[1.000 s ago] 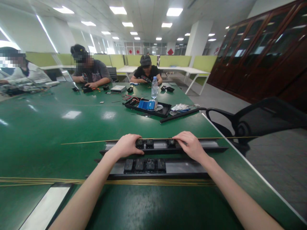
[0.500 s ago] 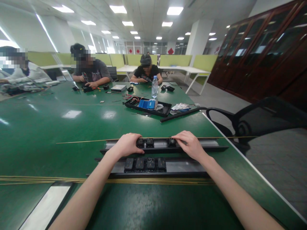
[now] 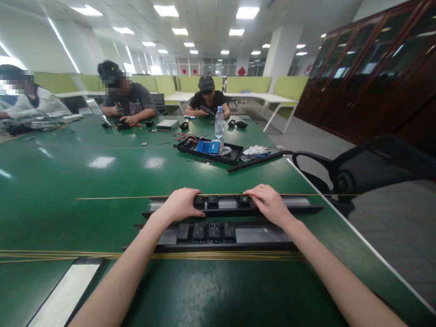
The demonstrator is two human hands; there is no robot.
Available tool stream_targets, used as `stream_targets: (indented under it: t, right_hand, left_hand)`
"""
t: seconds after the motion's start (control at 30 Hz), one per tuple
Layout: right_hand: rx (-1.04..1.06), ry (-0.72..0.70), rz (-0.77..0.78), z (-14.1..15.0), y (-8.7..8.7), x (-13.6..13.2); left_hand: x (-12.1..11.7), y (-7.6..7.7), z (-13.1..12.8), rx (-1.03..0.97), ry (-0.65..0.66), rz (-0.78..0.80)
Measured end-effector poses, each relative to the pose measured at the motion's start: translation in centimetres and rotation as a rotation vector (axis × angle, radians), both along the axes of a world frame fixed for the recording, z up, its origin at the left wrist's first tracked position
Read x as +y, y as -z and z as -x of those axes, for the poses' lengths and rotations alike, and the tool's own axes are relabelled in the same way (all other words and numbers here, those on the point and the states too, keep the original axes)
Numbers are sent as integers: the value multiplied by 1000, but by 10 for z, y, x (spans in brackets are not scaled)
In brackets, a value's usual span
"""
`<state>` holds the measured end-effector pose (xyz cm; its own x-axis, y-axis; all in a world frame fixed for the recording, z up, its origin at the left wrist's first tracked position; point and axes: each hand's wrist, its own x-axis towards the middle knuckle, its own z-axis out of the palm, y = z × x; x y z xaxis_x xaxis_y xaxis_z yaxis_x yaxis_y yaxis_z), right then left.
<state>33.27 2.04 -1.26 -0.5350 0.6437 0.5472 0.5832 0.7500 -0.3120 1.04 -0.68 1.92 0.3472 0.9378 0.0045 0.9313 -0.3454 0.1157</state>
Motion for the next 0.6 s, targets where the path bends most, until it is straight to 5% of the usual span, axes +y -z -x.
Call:
stream_targets:
  t: [0.6]
  right_hand:
    - [-13,47,-17,-4,0,1]
  left_hand:
    - [2,3,2,-18,-5,7]
